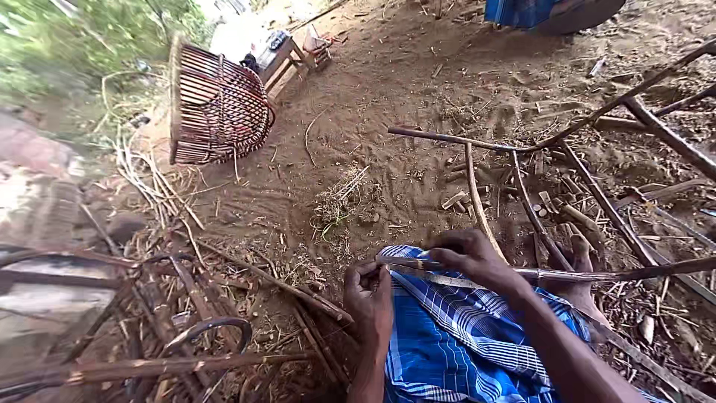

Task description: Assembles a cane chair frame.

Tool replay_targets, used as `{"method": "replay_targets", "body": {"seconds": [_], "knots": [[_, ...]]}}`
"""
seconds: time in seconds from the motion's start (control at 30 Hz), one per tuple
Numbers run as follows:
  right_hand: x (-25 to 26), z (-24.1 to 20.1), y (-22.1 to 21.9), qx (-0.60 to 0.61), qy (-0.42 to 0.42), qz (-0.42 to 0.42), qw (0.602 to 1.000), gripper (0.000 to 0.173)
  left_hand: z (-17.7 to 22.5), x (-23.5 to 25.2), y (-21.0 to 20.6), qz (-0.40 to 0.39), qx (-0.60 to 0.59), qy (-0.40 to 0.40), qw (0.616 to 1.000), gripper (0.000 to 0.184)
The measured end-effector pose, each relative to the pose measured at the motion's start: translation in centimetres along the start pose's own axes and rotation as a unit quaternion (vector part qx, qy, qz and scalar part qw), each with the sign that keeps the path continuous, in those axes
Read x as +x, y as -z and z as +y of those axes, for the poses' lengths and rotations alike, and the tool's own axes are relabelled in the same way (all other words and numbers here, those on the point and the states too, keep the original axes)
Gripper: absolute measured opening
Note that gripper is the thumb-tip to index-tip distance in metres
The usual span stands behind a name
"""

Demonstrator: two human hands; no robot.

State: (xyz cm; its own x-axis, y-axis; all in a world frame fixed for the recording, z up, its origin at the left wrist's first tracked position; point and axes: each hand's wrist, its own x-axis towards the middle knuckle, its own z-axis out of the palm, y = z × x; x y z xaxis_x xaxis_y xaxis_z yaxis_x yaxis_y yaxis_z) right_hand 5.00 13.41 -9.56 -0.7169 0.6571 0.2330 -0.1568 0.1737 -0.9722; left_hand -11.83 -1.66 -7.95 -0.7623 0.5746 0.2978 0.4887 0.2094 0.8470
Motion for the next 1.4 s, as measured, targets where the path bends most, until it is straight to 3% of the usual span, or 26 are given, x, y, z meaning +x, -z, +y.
{"method": "replay_targets", "body": {"seconds": [0.07, 0.17, 0.57, 0.77, 0.87, 0.97, 1.07, 1.17, 1.27, 1.33, 1.4], "knots": [[3.1, 1.0, -2.6, 0.026, 0.037, -0.041, 0.998, 0.016, 0.0, -0.1, 0.0, -0.001, -0.018, 0.004, 1.0, 0.021], [5.6, 1.4, -4.8, 0.059, 0.021, -0.074, 0.995, 0.008, 0.0, -0.2, 0.0, -0.011, -0.033, 0.011, 0.999, 0.022], [6.6, 1.1, -5.7, 0.023, 0.022, -0.092, 0.995, 0.009, 0.0, -0.3, -0.1, -0.014, -0.028, 0.015, 0.999, 0.023], [6.9, 1.6, -6.2, -0.024, -0.067, -0.052, 0.996, 0.012, 0.1, -0.6, 0.1, -0.021, -0.022, 0.03, 0.999, 0.022], [5.4, 1.4, -6.2, -0.017, 0.026, -0.002, 1.0, 0.021, 0.3, -0.5, 0.2, -0.024, -0.013, 0.038, 0.999, 0.023], [3.0, 0.9, -6.2, -0.149, 0.147, -0.017, 0.978, 0.022, 0.3, -0.4, 0.5, -0.032, -0.003, 0.032, 0.999, 0.022], [0.7, 1.0, -6.5, -0.336, 0.176, -0.033, 0.924, 0.037, 0.7, -0.2, 0.5, -0.034, -0.004, 0.041, 0.999, 0.02], [-0.8, 1.8, -6.1, -0.341, 0.203, 0.008, 0.918, 0.03, 0.8, -0.2, 0.4, -0.03, -0.003, 0.047, 0.998, 0.019], [-2.4, 1.1, -4.8, -0.276, 0.163, 0.041, 0.946, 0.024, 0.5, -0.2, 0.6, -0.031, 0.009, 0.046, 0.998, 0.02], [-3.1, -0.4, -3.0, -0.175, 0.056, 0.031, 0.983, 0.029, 0.5, -0.1, 0.6, -0.035, 0.006, 0.048, 0.998, 0.02], [-3.5, -0.5, -0.6, -0.011, -0.053, -0.041, 0.998, 0.04, 0.5, 0.0, 0.6, -0.037, -0.007, 0.049, 0.998, 0.02]]}}
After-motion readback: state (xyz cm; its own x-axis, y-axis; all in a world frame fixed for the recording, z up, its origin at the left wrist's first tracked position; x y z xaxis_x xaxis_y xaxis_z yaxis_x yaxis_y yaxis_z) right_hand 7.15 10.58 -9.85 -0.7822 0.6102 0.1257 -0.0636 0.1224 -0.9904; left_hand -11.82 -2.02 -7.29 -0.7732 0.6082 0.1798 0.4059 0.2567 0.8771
